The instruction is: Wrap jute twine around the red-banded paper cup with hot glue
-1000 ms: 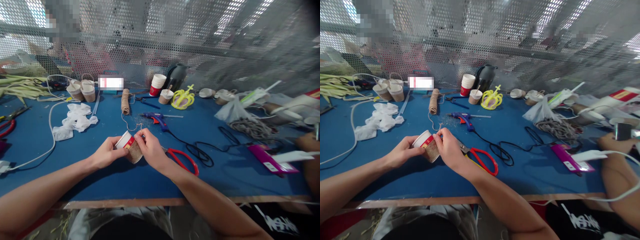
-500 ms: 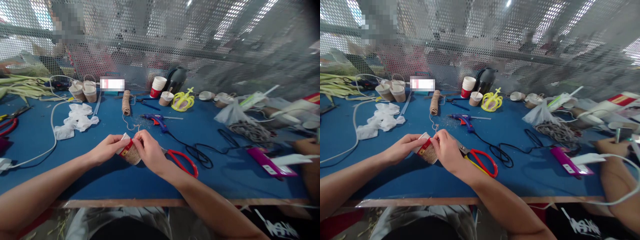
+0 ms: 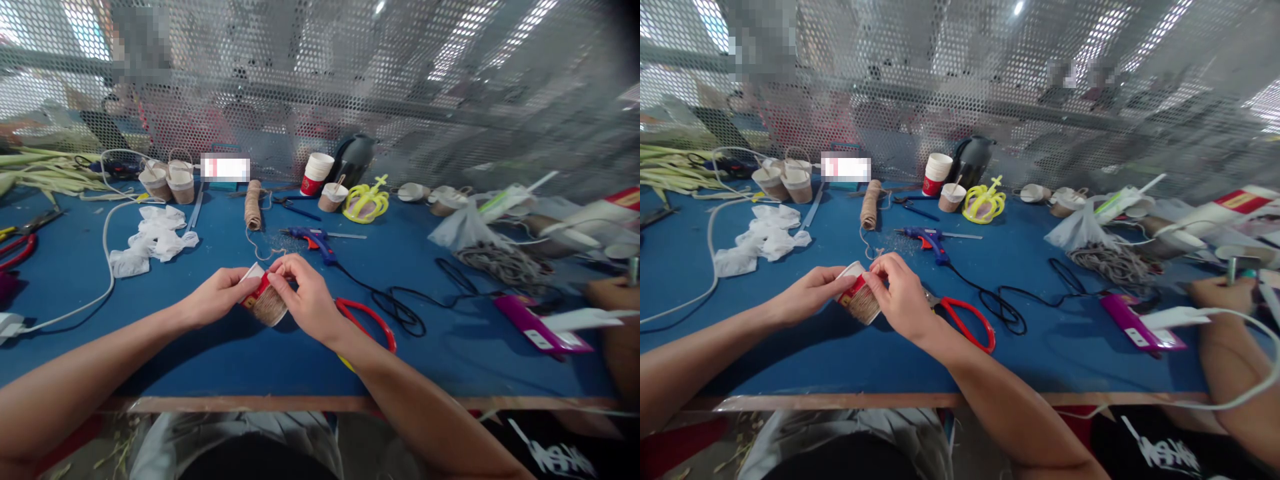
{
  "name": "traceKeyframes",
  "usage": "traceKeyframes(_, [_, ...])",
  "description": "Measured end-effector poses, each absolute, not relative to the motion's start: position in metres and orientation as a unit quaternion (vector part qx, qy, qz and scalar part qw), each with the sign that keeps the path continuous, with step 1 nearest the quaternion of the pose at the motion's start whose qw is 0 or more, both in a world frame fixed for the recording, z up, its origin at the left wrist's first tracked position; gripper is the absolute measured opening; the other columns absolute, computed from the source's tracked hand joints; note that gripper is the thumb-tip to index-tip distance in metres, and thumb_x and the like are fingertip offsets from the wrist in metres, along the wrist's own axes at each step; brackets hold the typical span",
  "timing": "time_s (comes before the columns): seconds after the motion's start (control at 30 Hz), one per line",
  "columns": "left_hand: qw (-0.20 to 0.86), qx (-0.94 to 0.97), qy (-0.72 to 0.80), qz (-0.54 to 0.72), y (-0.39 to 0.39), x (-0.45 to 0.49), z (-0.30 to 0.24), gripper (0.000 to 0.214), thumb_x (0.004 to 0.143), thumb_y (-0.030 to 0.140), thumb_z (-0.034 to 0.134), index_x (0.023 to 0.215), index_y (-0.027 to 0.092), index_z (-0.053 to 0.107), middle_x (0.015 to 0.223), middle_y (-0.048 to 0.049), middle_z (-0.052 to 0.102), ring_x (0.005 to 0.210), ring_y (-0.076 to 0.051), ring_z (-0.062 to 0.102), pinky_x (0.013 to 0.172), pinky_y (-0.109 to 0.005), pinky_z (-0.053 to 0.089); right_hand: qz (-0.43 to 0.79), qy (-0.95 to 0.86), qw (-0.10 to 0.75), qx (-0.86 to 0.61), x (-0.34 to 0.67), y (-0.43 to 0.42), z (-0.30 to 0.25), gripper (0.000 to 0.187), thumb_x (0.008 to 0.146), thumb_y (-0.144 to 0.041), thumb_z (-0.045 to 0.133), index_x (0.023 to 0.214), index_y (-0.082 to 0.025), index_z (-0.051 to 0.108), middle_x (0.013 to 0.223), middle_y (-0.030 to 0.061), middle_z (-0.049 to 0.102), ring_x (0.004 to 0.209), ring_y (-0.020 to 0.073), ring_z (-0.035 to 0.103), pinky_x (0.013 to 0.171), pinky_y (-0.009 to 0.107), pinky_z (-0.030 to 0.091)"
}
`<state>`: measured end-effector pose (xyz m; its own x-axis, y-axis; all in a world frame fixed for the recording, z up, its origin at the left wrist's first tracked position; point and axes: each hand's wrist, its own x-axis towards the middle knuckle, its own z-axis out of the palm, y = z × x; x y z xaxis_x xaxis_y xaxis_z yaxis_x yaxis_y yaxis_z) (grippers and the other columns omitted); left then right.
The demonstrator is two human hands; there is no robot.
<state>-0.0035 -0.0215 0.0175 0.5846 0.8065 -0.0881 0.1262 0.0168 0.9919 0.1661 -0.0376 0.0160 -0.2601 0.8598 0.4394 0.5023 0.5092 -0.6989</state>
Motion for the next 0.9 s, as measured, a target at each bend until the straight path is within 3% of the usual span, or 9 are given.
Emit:
traceKeyframes(0.43, [0.598,0.683,0.329,0.260,-0.0221,-0.0047,0.0143,0.040,0.080,0.045,0.042,0.084,0.011,0.061,0.076,-0.0025,0.058,0.071,-0.014,0.050,0.069,-0.026,0.041,0.250,-0.754,0.385,-0.469,0.1660,-0.0363,0.0191,0.016,0.081,-0.024,0.047,0.066,-0.020,0.043,0.077,0.0031,0.052,0.073,0.0138,0.050,0.069,0.028,0.042])
traceKeyframes(0.7, [0.591,0.684,0.326,0.277,-0.0251,-0.0047,0.0128,0.034,0.081,0.039,0.043,0.086,0.011,0.061,0.076,-0.0022,0.058,0.072,-0.014,0.049,0.069,-0.025,0.040,0.456,-0.657,0.366,-0.476,0.1681,-0.0337,0.0237,0.016,0.078,-0.034,0.050,0.079,-0.018,0.048,0.079,0.0010,0.056,0.064,0.0110,0.052,0.059,0.025,0.043])
traceKeyframes(0.9, [0.598,0.697,0.305,0.252,-0.0253,-0.0045,0.0157,0.031,0.083,0.035,0.042,0.082,0.010,0.060,0.072,-0.0009,0.054,0.067,-0.012,0.044,0.065,-0.023,0.037,0.440,-0.660,0.435,-0.427,0.1676,-0.0287,0.0241,0.013,0.077,-0.028,0.054,0.072,-0.017,0.048,0.092,0.0051,0.057,0.088,0.0140,0.053,0.080,0.029,0.042])
